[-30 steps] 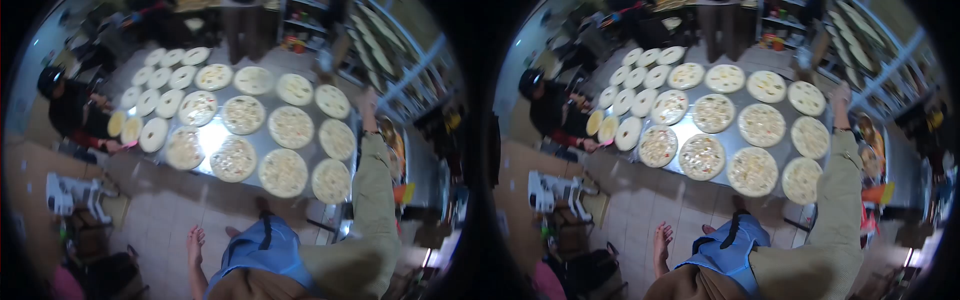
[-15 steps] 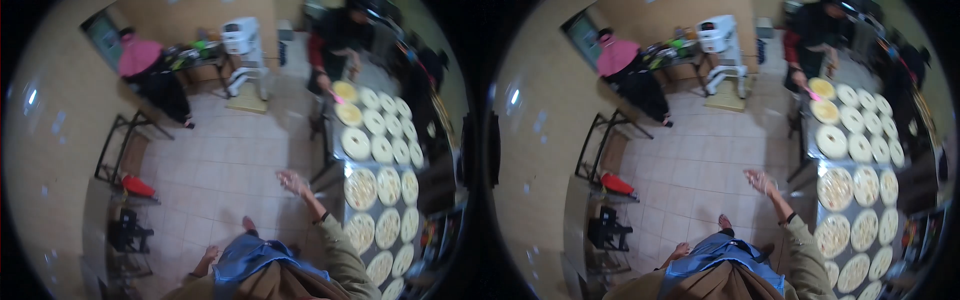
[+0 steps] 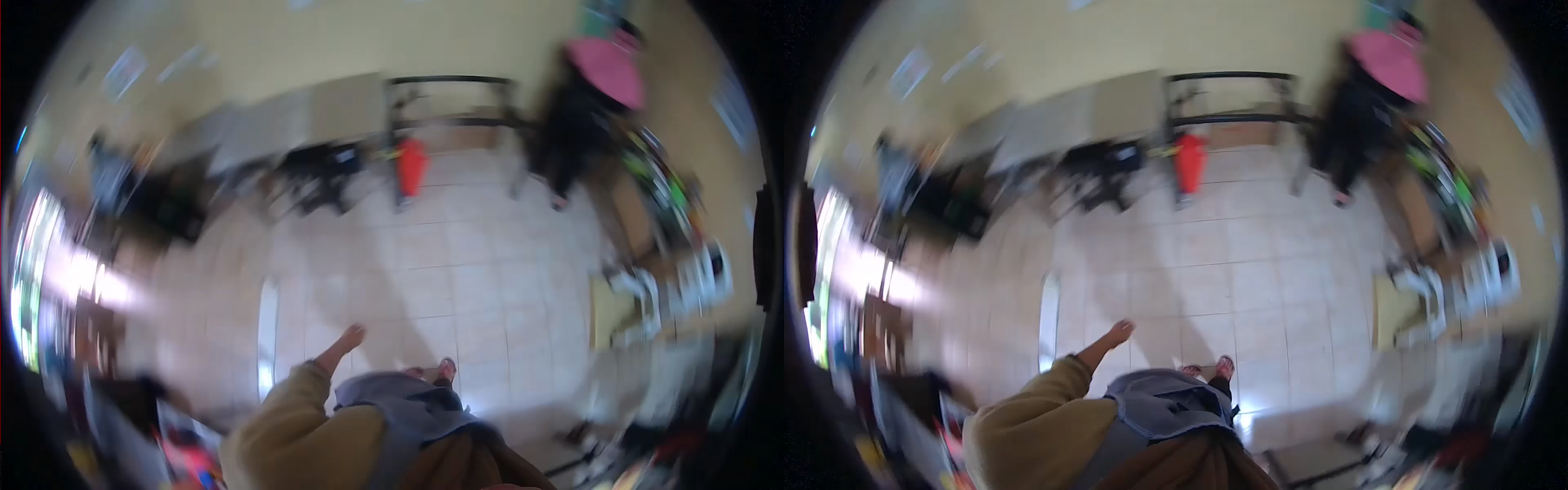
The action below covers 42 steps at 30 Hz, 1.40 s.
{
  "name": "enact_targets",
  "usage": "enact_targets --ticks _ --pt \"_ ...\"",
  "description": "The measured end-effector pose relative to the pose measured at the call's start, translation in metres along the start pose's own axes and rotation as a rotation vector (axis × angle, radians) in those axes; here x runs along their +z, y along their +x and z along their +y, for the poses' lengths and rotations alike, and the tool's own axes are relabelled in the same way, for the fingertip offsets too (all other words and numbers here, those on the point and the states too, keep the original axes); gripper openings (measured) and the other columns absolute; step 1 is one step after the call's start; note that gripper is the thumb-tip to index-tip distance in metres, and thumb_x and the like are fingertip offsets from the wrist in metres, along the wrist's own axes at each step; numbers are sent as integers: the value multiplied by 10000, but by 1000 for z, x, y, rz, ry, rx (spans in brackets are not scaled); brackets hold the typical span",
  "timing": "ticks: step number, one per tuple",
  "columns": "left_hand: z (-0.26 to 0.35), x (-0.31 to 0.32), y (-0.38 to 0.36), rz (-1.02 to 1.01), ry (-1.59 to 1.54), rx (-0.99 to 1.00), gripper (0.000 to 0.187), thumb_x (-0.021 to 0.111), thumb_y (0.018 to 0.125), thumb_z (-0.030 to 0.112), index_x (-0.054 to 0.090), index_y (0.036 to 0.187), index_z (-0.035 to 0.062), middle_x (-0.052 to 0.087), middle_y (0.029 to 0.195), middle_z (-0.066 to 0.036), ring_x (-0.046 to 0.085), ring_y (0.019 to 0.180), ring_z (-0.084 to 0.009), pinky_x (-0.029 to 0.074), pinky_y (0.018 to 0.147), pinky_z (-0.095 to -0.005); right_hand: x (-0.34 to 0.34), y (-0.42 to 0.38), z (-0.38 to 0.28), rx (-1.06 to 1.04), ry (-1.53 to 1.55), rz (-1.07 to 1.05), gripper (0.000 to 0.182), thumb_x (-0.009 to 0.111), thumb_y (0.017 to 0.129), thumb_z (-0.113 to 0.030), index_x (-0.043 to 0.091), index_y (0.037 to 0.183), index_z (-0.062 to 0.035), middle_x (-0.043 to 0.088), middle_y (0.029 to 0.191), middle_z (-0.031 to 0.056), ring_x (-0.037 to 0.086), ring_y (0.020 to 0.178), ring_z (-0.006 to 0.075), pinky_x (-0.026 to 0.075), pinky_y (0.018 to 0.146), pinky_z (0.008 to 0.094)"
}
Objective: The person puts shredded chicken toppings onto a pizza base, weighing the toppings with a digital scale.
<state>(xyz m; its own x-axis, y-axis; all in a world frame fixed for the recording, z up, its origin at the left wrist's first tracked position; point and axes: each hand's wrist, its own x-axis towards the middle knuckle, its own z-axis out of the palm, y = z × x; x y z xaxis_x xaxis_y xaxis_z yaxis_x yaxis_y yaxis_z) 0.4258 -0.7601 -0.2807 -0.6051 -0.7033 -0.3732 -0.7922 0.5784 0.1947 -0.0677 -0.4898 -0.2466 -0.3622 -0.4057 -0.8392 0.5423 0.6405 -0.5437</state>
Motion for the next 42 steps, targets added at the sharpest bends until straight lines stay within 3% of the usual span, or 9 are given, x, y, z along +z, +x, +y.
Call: enact_targets --ticks 2,5,11,15,18,23,25,30,42 --pt "17 31 18 351 35 115 297 535 774 87 555 1061 12 569 1079 -146 492 1098 -309 408 946 -389 30 35 -49 31 -213 -153 319 523 880 -322 518 1101 -92 533 904 51 511 670 166 443 536 283" --pt "105 -60 -7 397 -1279 -744 308 511 869 220 575 1111 40 611 1070 -163 560 1025 -285 443 885 -364 84 88 -124 41 -520 -344 341 506 880 -332 507 1131 -102 533 945 52 519 710 172 454 559 286" --pt "166 -64 -139 521 -1461 -1227 363 515 847 288 618 1045 2 628 1025 -197 585 988 -326 447 869 -365 224 168 -252 -141 -947 -508 388 472 881 -354 485 1192 -123 535 1027 54 537 790 184 476 606 293" --pt "185 55 -197 913 -1595 -1539 387 479 842 301 594 1036 -14 644 917 -167 606 901 -235 487 743 -353 345 164 -330 -404 -1102 -541 422 450 881 -368 470 1233 -136 535 1082 56 549 843 191 491 637 298" --pt "201 43 -249 1344 -1997 -1737 381 473 871 285 525 1136 15 627 943 -143 601 842 -180 489 607 -321 452 119 -348 -596 -1168 -641 448 433 881 -379 459 1263 -147 536 1123 57 558 883 197 502 660 301" --pt "196 69 -365 1980 -2060 -1676 452 439 924 431 373 1291 176 544 1131 -57 538 954 -197 446 795 -383 613 24 -271 -672 -1300 -1087 492 405 881 -396 440 1314 -164 537 1192 58 573 950 207 520 699 307" --pt "193 76 -420 2248 -1963 -1735 493 420 923 457 335 1319 178 527 1170 -71 523 995 -216 435 830 -403 618 -96 -140 -673 -1445 -1086 373 525 877 -276 531 1220 -128 597 946 31 568 662 150 491 514 264" --pt "180 95 -543 2720 -1720 -1795 475 446 924 359 317 1342 173 513 1108 -64 526 900 -185 460 743 -368 617 -126 10 -538 -1951 -1288 329 537 892 -222 530 1206 -126 607 963 75 577 669 158 488 516 276" --pt "182 175 -717 3388 -858 -1668 334 483 904 276 425 1191 115 509 937 -67 517 765 -188 479 715 -343 672 -115 80 -393 -2231 -1234 266 501 915 -246 523 1145 -115 580 896 108 553 600 206 470 493 341"
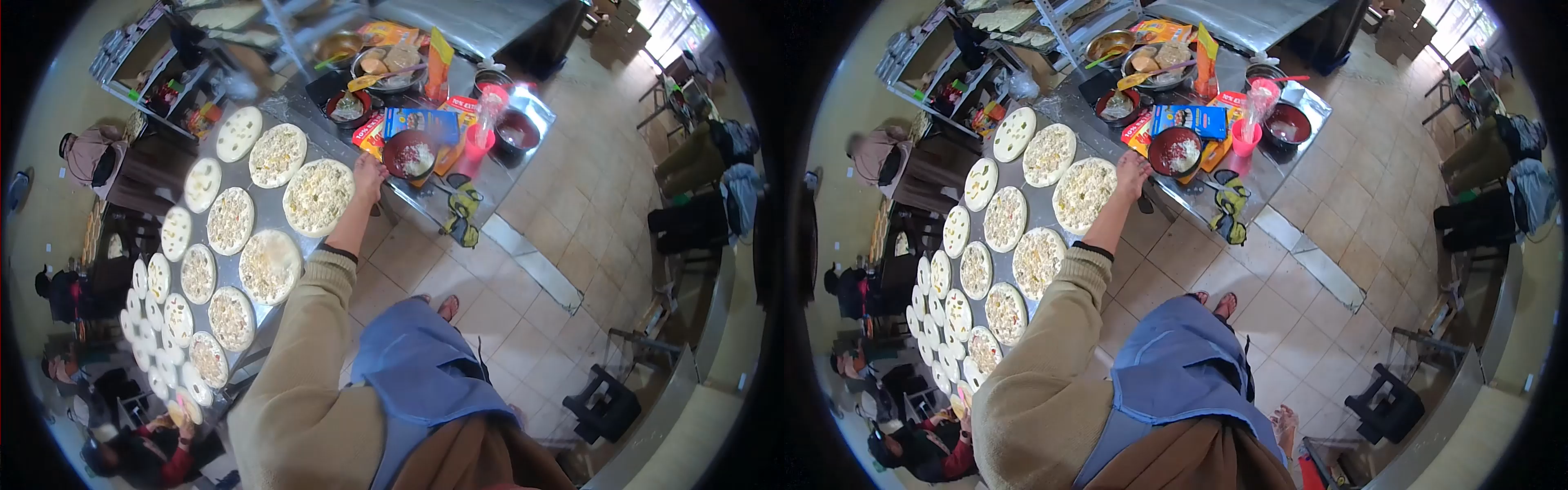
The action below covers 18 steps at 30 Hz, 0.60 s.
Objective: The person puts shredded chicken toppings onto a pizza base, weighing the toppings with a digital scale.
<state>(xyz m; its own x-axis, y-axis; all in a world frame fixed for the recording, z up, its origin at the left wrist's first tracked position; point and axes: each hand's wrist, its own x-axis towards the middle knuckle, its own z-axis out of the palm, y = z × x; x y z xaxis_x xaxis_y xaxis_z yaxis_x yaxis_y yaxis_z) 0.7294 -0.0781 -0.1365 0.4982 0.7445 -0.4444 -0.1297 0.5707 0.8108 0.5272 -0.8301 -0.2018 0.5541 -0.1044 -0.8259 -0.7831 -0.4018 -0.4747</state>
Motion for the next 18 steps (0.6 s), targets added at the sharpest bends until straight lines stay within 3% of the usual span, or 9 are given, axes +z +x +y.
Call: enact_targets --ticks 4,7,10,12,14,17,18 --pt "15 -28 89 16 -109 -149 358 494 878 301 447 1159 85 504 924 -97 539 802 -244 486 765 -362 -39 35 -2 13 149 -5 265 493 914 -231 524 1138 -93 573 874 108 545 597 209 473 494 330" --pt "23 -34 110 -29 -36 -105 385 478 891 298 421 1203 80 523 958 -132 554 861 -260 488 795 -381 -38 54 -87 -59 27 60 301 500 917 -240 518 1166 -72 583 909 107 558 626 197 474 496 295" --pt "51 0 97 99 136 -132 397 465 907 293 401 1237 83 544 995 -124 563 875 -230 495 770 -363 -13 70 -170 -144 -64 154 322 505 921 -244 510 1202 -87 591 946 88 560 651 149 467 512 261" --pt "53 7 98 1 388 -91 408 466 913 292 392 1259 89 557 997 -97 566 860 -197 496 741 -340 16 59 -223 -230 25 104 338 502 929 -318 521 1194 -109 600 985 74 585 743 138 486 581 250" --pt "59 20 90 -128 650 -81 449 503 903 307 398 1285 96 581 998 -41 564 822 -127 483 696 -293 50 63 -261 -332 76 61 345 504 931 -305 523 1205 -96 608 978 68 584 728 129 488 575 253" --pt "54 23 85 -391 932 -66 450 528 893 319 435 1268 89 605 983 -38 562 827 -103 470 685 -279 107 64 -330 -343 41 20 343 503 932 -263 520 1212 -65 607 979 72 576 734 123 476 578 238" --pt "34 10 98 -386 1008 40 427 552 880 319 499 1210 53 620 996 -62 573 844 -121 471 698 -279 125 65 -347 -366 36 -14 335 501 933 -231 511 1219 -55 602 983 78 567 724 121 465 564 227"
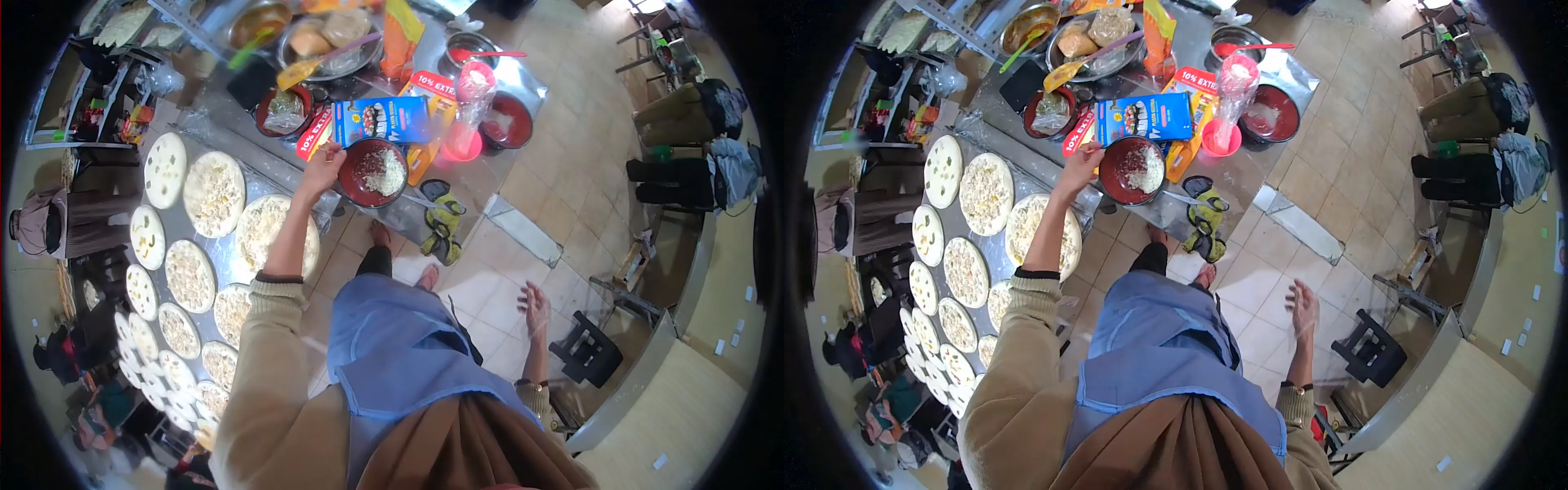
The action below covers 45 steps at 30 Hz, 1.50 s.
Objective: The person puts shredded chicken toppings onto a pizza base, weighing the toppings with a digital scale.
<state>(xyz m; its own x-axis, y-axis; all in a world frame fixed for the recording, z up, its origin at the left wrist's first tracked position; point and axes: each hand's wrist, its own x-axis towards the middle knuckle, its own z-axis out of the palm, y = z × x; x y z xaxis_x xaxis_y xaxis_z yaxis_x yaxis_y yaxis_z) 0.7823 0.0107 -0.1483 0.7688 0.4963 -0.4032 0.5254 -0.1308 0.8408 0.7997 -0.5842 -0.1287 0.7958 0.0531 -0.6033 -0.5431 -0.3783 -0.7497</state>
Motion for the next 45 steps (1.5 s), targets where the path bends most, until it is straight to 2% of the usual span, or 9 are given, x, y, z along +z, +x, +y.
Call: enact_targets --ticks 7,8,15,22,25,32,36,43,45 --pt "-18 15 -2 56 193 68 392 564 860 258 551 1145 -10 616 1068 -187 600 991 -278 449 873 -347 99 34 -116 -65 18 -83 422 522 925 -260 454 1284 -47 589 1037 97 600 792 155 511 648 270" --pt "-23 17 -1 73 241 131 392 558 879 220 515 1203 5 637 980 -152 627 866 -218 481 789 -315 107 49 -128 -74 38 -79 450 529 922 -261 430 1306 -48 581 1063 102 604 802 160 516 659 277" --pt "60 18 -54 203 84 85 354 515 901 182 500 1192 -19 603 1058 -171 583 975 -241 452 830 -334 142 193 -194 -76 438 3 690 572 894 -286 172 1427 -105 466 1207 123 612 774 216 542 631 319" --pt "70 51 -124 234 -162 35 335 473 929 152 479 1220 -13 585 1061 -93 538 956 -128 426 847 -268 148 264 -216 -101 359 -109 250 554 862 -162 491 1078 -53 569 989 132 618 754 250 571 590 348" --pt "79 87 -156 269 -221 -9 323 469 931 144 482 1214 -11 583 1057 -76 537 941 -114 424 849 -254 136 348 -157 -246 163 -102 317 534 828 -126 446 1108 -5 563 933 101 572 707 201 555 517 338" --pt "76 190 -221 301 -497 -61 291 462 934 90 474 1208 -8 556 1095 -68 500 997 -109 388 904 -258 68 287 -197 -221 168 -28 351 539 842 -88 455 1177 -28 550 1016 131 565 912 264 568 688 426" --pt "71 227 -259 279 -544 -82 340 478 936 152 453 1254 35 551 1127 -61 505 995 -121 400 880 -253 17 224 -198 -270 -161 -80 442 550 858 -178 425 1253 -23 504 1143 167 540 1004 250 538 666 376" --pt "71 238 -351 339 -781 -204 516 436 945 375 293 1381 138 466 1269 -132 476 1107 -199 381 933 -374 39 68 -195 -632 -1205 -494 511 571 810 -418 598 1056 29 621 1000 230 563 1007 373 438 864 459" --pt "64 241 -383 370 -891 -241 551 431 944 384 239 1406 153 416 1318 -147 460 1143 -217 371 954 -393 59 33 -166 -677 -1088 -747 479 568 811 -423 594 1062 -16 615 1006 213 560 1003 352 431 873 412"
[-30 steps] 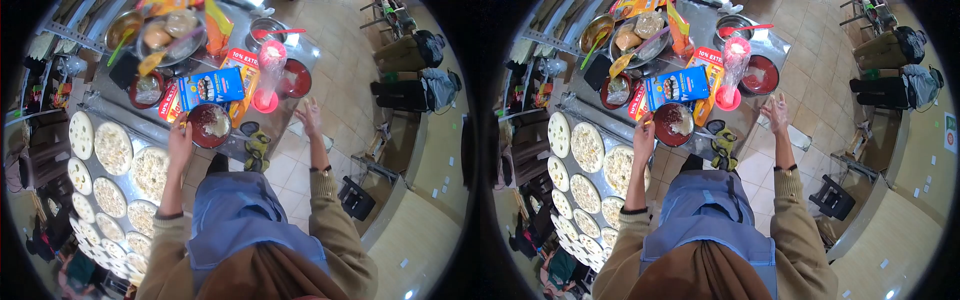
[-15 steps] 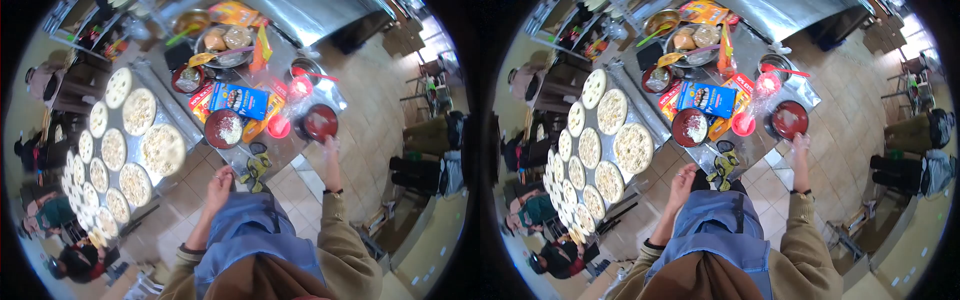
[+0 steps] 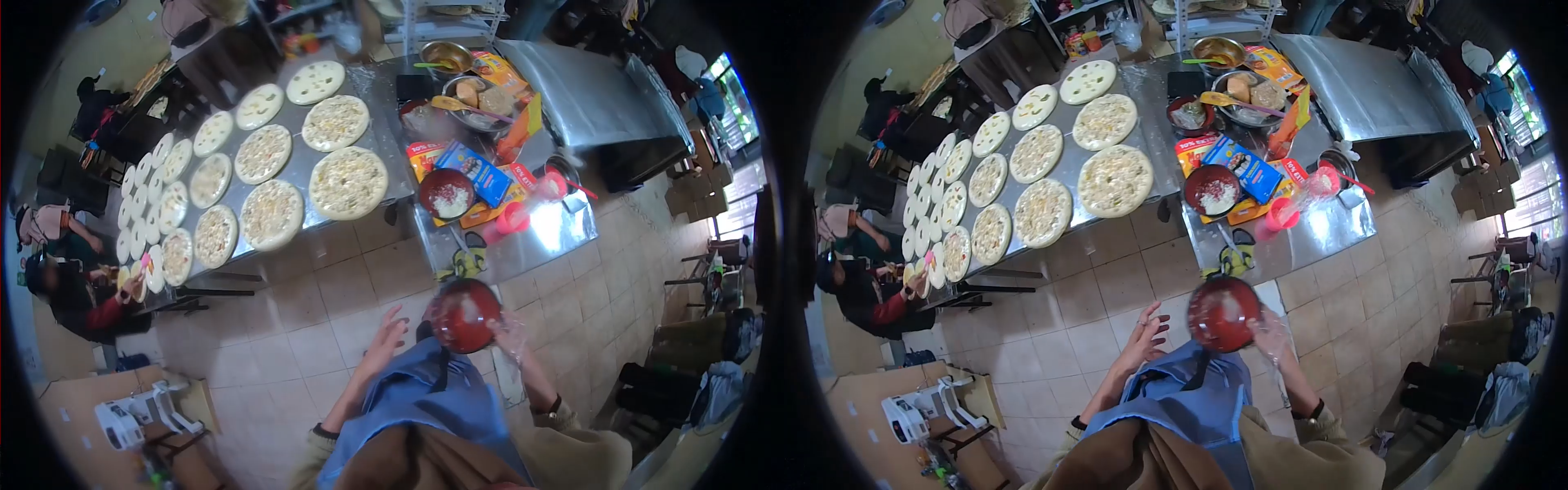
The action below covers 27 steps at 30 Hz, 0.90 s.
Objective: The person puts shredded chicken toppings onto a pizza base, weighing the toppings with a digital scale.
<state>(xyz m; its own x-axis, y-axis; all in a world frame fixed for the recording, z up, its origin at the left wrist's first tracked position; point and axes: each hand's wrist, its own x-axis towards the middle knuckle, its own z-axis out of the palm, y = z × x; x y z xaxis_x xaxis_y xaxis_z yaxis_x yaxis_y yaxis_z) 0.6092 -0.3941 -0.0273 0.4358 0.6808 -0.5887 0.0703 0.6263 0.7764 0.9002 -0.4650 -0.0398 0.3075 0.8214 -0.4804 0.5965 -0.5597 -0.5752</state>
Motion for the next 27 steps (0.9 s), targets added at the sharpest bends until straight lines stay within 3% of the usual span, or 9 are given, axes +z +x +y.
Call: enact_targets --ticks 2,5,6,8,11,13,16,17,27 --pt "-6 -16 -31 47 -96 40 618 479 914 400 215 1408 140 413 1302 -148 454 1156 -236 424 920 -376 33 -17 -53 -293 306 -76 347 541 845 -343 601 1034 -59 608 1030 191 555 994 349 432 862 410" --pt "-24 -29 -56 156 -200 268 556 432 930 396 286 1370 89 455 1289 -129 578 1031 -205 497 831 -343 127 -25 -48 -370 -22 -62 382 533 847 -320 572 1112 -46 591 1075 193 536 1022 370 402 919 431" --pt "-33 -37 -68 213 -403 141 501 455 920 377 383 1300 59 520 1215 -117 585 1007 -183 492 848 -343 148 -26 -48 -472 -19 12 395 539 847 -333 569 1122 -51 599 1065 187 551 1001 365 423 897 410" --pt "-37 -49 -86 262 -541 182 456 470 910 374 441 1248 68 543 1185 -95 561 1046 -179 485 860 -351 79 -46 -136 -373 166 -593 504 483 898 -346 423 1312 -65 521 1221 222 542 1077 360 397 964 408" --pt "-59 -67 -93 419 -655 146 440 476 905 377 471 1216 66 550 1178 -77 541 1080 -184 474 876 -358 82 -3 -121 -231 319 -621 437 450 916 -369 513 1232 -75 580 1137 204 576 1021 330 416 927 409" --pt "-57 -75 -95 428 -608 169 441 476 904 378 468 1218 69 551 1176 -68 541 1079 -184 468 883 -362 31 37 -138 -496 58 -160 412 416 930 -410 584 1135 -94 629 912 170 613 851 282 467 813 403" --pt "-54 -88 -90 458 -594 204 448 465 904 390 465 1222 75 549 1183 -71 530 1093 -201 445 911 -394 -34 143 -138 -406 48 160 445 400 941 -412 624 1012 -34 654 894 175 628 832 250 475 703 363" --pt "-49 -90 -88 470 -611 216 452 458 905 396 463 1225 77 547 1187 -73 527 1098 -208 440 916 -401 -54 173 -137 -438 35 242 435 398 944 -399 598 1088 -40 623 1014 178 593 954 268 452 811 352" --pt "1 -87 -33 674 -744 196 512 424 891 460 456 1255 102 529 1229 -64 517 1116 -229 418 929 -418 -110 459 -157 -275 -216 322 522 282 945 -411 542 1179 -24 534 1198 219 474 1147 382 345 1000 429"
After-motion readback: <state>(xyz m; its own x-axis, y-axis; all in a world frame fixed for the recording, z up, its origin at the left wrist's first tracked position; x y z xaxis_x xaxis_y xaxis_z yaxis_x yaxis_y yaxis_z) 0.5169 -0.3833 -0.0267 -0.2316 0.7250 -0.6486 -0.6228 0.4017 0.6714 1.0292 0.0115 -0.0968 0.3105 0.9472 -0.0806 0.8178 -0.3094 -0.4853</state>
